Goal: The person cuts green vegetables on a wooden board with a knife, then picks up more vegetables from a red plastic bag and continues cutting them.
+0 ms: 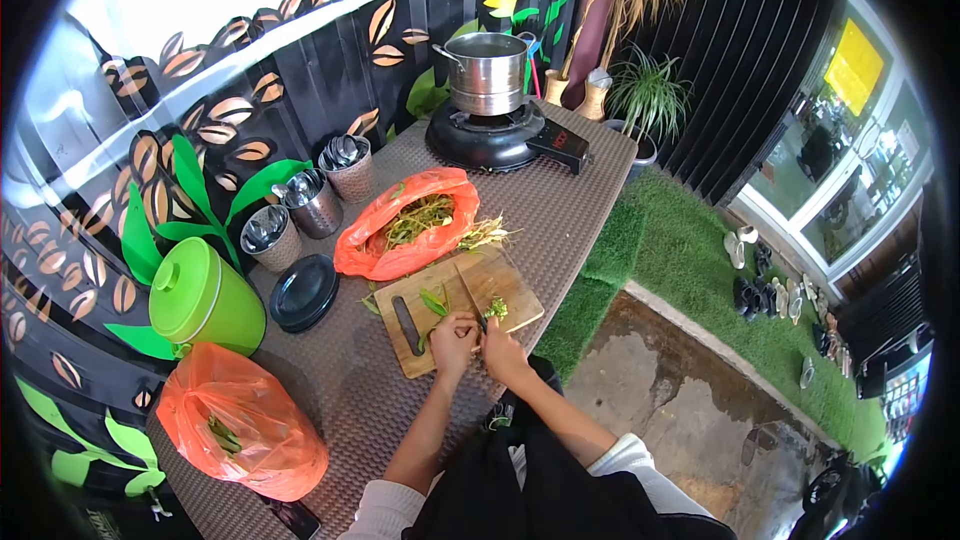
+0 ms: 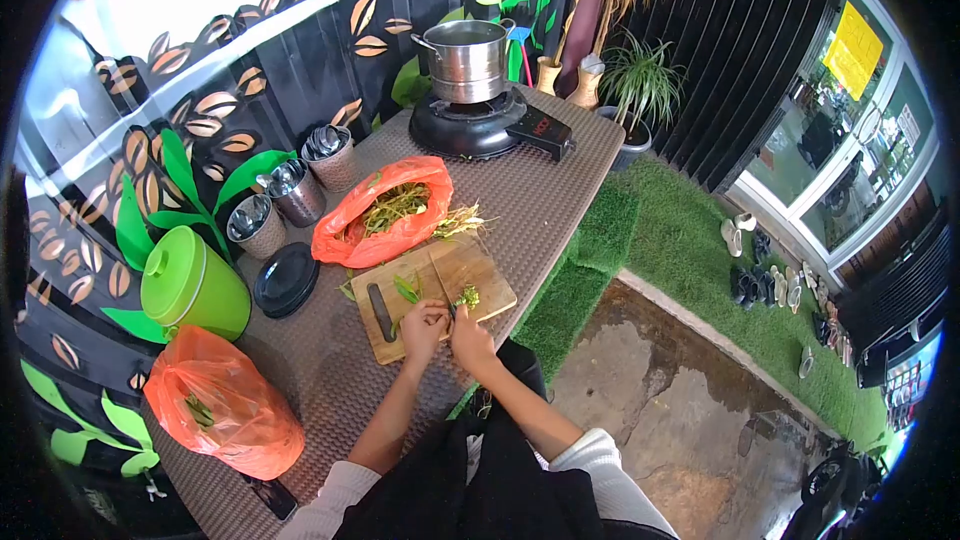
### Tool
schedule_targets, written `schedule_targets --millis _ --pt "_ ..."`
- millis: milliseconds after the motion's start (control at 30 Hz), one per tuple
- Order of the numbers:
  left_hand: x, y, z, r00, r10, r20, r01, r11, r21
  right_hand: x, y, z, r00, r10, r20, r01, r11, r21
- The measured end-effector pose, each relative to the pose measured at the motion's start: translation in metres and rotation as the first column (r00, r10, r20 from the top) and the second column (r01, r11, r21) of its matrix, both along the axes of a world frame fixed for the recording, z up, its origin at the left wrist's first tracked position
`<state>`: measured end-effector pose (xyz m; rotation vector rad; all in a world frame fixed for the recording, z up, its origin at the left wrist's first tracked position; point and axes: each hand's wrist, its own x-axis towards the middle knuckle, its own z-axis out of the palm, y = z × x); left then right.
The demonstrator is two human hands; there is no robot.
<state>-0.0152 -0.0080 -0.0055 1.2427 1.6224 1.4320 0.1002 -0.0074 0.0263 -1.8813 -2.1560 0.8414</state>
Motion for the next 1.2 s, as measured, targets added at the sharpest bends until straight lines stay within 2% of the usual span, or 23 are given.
schedule_targets --millis 67,100,233,300,400,467,533,600,667,700,800,867,933,1000,1133,1200 --pt "-0.001 0.005 -0.005 1.0 0.008 -0.014 -0.008 1.0 0.008 0.005 0.018 -0.013 0.988 0.1 -0.118 -0.091 0.993 0.072" --pt "-0.003 0.007 -0.005 0.999 0.023 -0.027 -0.023 1.0 0.014 0.008 0.022 -0.009 0.984 0.102 -0.147 -0.099 0.995 0.023" --pt "-0.006 0.003 -0.007 1.0 0.015 -0.01 -0.015 0.999 -0.033 0.015 0.003 0.007 0.981 0.126 -0.151 -0.117 0.991 0.067" --pt "-0.006 0.003 -0.008 1.0 0.004 -0.002 -0.004 0.999 -0.041 0.007 -0.017 0.019 0.999 0.042 -0.018 -0.042 0.999 -0.009" --pt "-0.003 0.001 -0.006 0.999 0.043 -0.031 -0.042 0.999 0.02 -0.003 -0.018 0.013 1.0 -0.003 0.009 0.003 0.999 -0.047" --pt "0.0 -0.002 -0.003 0.998 0.055 -0.024 -0.055 0.998 0.019 -0.004 -0.006 0.003 1.0 -0.024 -0.001 0.024 1.0 -0.02" --pt "0.003 -0.004 0.0 0.998 0.066 -0.02 -0.065 0.998 0.023 -0.002 0.009 0.001 0.995 0.039 -0.091 -0.035 0.999 0.039" --pt "0.006 -0.008 0.003 0.979 0.106 -0.173 -0.092 0.992 0.091 0.006 0.017 0.0 0.99 0.073 -0.117 -0.069 0.997 0.037" --pt "0.007 -0.014 0.004 0.966 0.124 -0.228 -0.097 0.987 0.13 0.012 0.019 -0.001 0.982 0.129 -0.135 -0.133 0.991 -0.027" --pt "0.008 -0.016 0.006 0.949 0.142 -0.281 -0.097 0.981 0.168 0.012 0.013 -0.001 0.982 0.13 -0.134 -0.135 0.99 -0.028" --pt "0.012 -0.022 0.019 0.929 0.136 -0.344 -0.094 0.986 0.137 0.007 -0.016 0.003 0.995 0.079 -0.066 -0.075 0.996 0.052" --pt "0.009 -0.021 0.016 0.946 0.118 -0.302 -0.086 0.989 0.118 0.0 -0.025 0.006 1.0 0.011 0.026 -0.011 1.0 -0.001" --pt "0.007 -0.017 0.008 0.96 0.098 -0.261 -0.074 0.992 0.1 -0.001 -0.017 0.002 1.0 0.016 0.016 -0.016 0.999 0.03" --pt "0.007 -0.013 0.002 0.995 0.084 -0.055 -0.082 0.996 0.041 -0.002 0.0 -0.004 0.998 0.046 -0.049 -0.043 0.998 0.055" --pt "0.006 -0.012 0.0 0.991 0.113 -0.066 -0.106 0.989 0.102 0.011 0.014 -0.014 0.976 0.152 -0.155 -0.134 0.984 0.122" --pt "0.004 -0.013 -0.001 0.991 0.114 -0.073 -0.112 0.993 0.041 0.01 0.0 -0.006 0.987 0.115 -0.112 -0.105 0.99 0.094"
